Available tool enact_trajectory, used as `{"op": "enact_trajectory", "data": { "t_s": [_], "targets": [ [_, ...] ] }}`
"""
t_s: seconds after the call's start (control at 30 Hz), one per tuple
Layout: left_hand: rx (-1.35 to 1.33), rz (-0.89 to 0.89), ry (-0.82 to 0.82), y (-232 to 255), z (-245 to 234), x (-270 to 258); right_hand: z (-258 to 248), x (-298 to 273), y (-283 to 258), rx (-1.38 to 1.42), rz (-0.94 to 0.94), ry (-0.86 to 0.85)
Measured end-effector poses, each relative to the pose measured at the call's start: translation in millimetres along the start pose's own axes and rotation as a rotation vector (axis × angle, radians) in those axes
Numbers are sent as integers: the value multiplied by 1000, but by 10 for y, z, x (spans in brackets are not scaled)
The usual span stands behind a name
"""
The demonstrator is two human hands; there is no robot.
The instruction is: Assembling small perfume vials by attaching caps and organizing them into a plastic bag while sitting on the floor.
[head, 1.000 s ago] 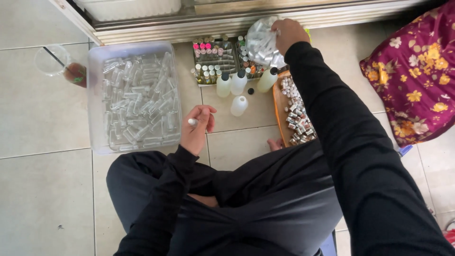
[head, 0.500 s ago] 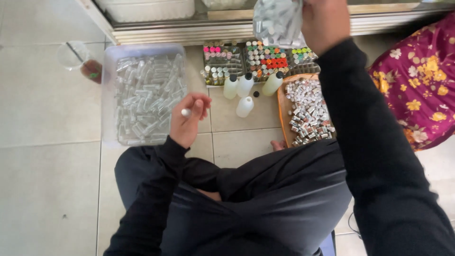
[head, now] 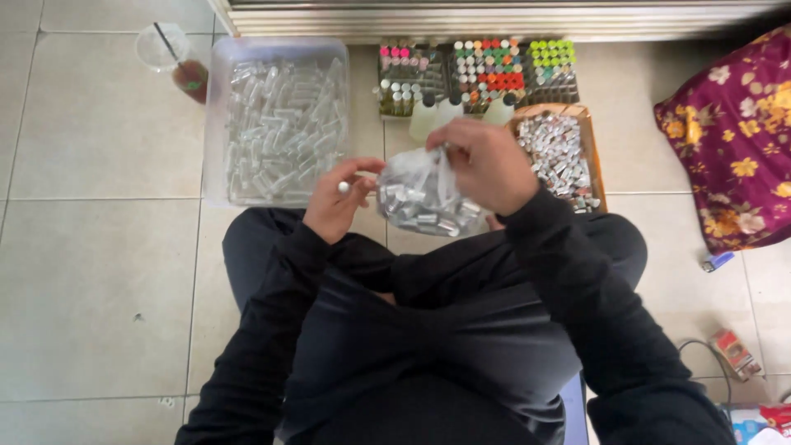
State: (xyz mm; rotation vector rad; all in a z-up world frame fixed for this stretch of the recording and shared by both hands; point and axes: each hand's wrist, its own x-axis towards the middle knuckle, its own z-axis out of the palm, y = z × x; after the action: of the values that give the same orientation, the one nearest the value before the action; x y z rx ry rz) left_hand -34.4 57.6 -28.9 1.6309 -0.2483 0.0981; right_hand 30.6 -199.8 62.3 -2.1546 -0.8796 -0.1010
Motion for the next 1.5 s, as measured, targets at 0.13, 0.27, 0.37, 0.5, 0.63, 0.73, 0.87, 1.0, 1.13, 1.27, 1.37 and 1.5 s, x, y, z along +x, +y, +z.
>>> {"op": "enact_trajectory", "data": {
  "t_s": [0.13, 0.27, 0.37, 0.5, 0.63, 0.73, 0.87, 1.0, 1.13, 1.27, 1.37, 1.5],
  "targets": [
    [135, -55, -41, -393, -4, -102, 506, -153, 305, 57, 54, -93],
    [108, -99, -59, -663, 142, -70, 868, -257, 737, 33, 174, -179],
    [123, -86, -68, -946, 272, 3, 1111, -330, 968, 53, 229, -229],
    [111, -171, -81, -988, 409, 43, 1244, -419, 1115, 84, 285, -249],
    [122, -272, -119, -975, 405, 39, 1122, -441, 942, 84, 338, -243],
    [208, -326, -130, -996, 424, 39, 1109, -471, 962, 82, 404, -215],
    [249, -378, -87, -1009, 466, 81, 1094, -510, 1077, 49, 458, -151],
    [298, -309, -28, -1075, 485, 94, 1019, -501, 895, 56, 472, -164],
    [242, -241, 6, -1040, 512, 102, 1097, -477, 729, 44, 419, -178],
    [196, -163, 36, -993, 523, 96, 1183, -407, 688, 12, 437, -202],
    [170, -164, 43, -1032, 529, 107, 1257, -395, 756, -29, 384, -155],
    [146, -175, 41, -1058, 525, 93, 1384, -442, 967, -14, 340, -60]
  ]
}}
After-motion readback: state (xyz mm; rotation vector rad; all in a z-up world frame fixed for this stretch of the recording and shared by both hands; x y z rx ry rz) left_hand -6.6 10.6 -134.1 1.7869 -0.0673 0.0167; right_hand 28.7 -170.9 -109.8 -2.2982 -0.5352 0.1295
